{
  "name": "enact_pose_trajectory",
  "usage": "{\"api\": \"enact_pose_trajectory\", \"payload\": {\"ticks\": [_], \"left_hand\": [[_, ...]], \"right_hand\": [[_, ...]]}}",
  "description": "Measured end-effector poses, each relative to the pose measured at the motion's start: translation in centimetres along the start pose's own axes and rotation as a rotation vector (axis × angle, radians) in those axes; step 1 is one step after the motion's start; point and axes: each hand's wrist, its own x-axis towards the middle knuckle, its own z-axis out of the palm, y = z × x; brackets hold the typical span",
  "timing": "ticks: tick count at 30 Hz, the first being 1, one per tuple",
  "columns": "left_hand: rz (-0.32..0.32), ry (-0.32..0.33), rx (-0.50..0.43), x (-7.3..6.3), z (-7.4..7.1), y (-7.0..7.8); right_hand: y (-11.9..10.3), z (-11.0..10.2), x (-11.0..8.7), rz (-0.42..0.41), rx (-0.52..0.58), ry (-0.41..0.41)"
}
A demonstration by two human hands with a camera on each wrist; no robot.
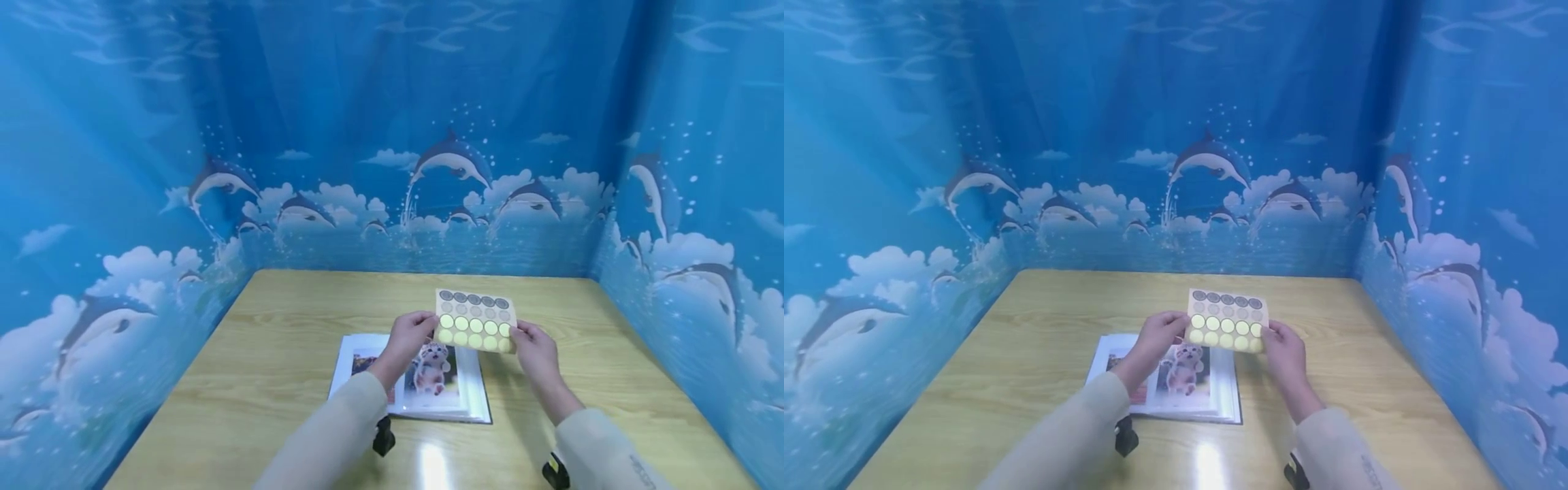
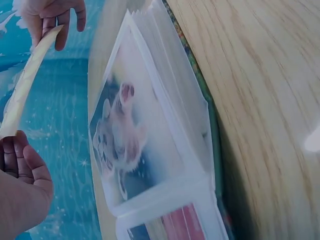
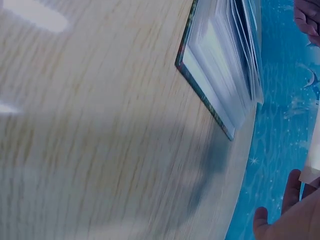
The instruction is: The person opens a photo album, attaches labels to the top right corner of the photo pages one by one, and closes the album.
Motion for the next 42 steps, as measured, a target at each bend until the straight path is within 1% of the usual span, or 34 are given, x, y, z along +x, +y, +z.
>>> {"api": "enact_pose_trajectory", "payload": {"ticks": [4,7,8,10,12,13,16,18,19,20,21,23,27,30,34,37,42], "left_hand": [[0.004,0.015,-0.006,0.0,-0.8,-0.4],[-0.017,0.026,-0.017,-0.1,-1.3,-0.7],[-0.023,0.028,-0.018,-0.2,-1.5,-0.8],[-0.044,0.034,-0.028,-0.4,-1.9,-1.0],[-0.053,0.042,-0.037,-0.6,-2.2,-1.1],[-0.058,0.046,-0.039,-0.8,-2.4,-1.1],[-0.068,0.051,-0.057,-1.2,-2.7,-1.3],[-0.063,0.041,-0.079,-1.5,-2.8,-1.5],[-0.059,0.034,-0.097,-1.7,-2.8,-1.6],[-0.050,0.024,-0.111,-1.8,-2.8,-1.7],[-0.046,0.014,-0.124,-2.0,-2.7,-1.8],[-0.037,0.000,-0.134,-2.2,-2.6,-2.0],[-0.036,-0.011,-0.133,-2.4,-2.4,-2.1],[-0.036,-0.016,-0.133,-2.6,-2.5,-2.2],[-0.031,-0.041,-0.131,-2.8,-2.6,-2.4],[-0.016,-0.070,-0.130,-2.9,-2.6,-2.6],[-0.001,-0.096,-0.145,-3.0,-2.5,-3.0]], "right_hand": [[0.0,0.8,-0.3,-0.003,0.000,-0.029],[0.1,1.3,-0.4,-0.004,-0.015,-0.039],[0.1,1.5,-0.5,-0.013,-0.023,-0.039],[0.2,1.9,-0.7,-0.071,-0.062,-0.022],[0.0,2.4,-1.1,-0.189,-0.147,0.005],[-0.1,2.8,-1.3,-0.271,-0.202,0.020],[-0.8,4.4,-2.0,-0.565,-0.404,0.066],[-1.3,5.6,-2.6,-0.735,-0.491,0.071],[-1.5,6.3,-2.8,-0.797,-0.520,0.066],[-1.7,6.8,-3.1,-0.841,-0.545,0.060],[-1.9,7.4,-3.3,-0.864,-0.559,0.055],[-2.1,8.3,-3.6,-0.872,-0.580,0.046],[-2.1,9.2,-4.0,-0.819,-0.588,0.039],[-2.0,9.4,-4.2,-0.798,-0.576,0.032],[-1.9,9.6,-4.3,-0.813,-0.556,0.022],[-1.8,9.8,-4.4,-0.818,-0.546,0.015],[-1.8,9.9,-4.5,-0.772,-0.535,-0.005]]}}
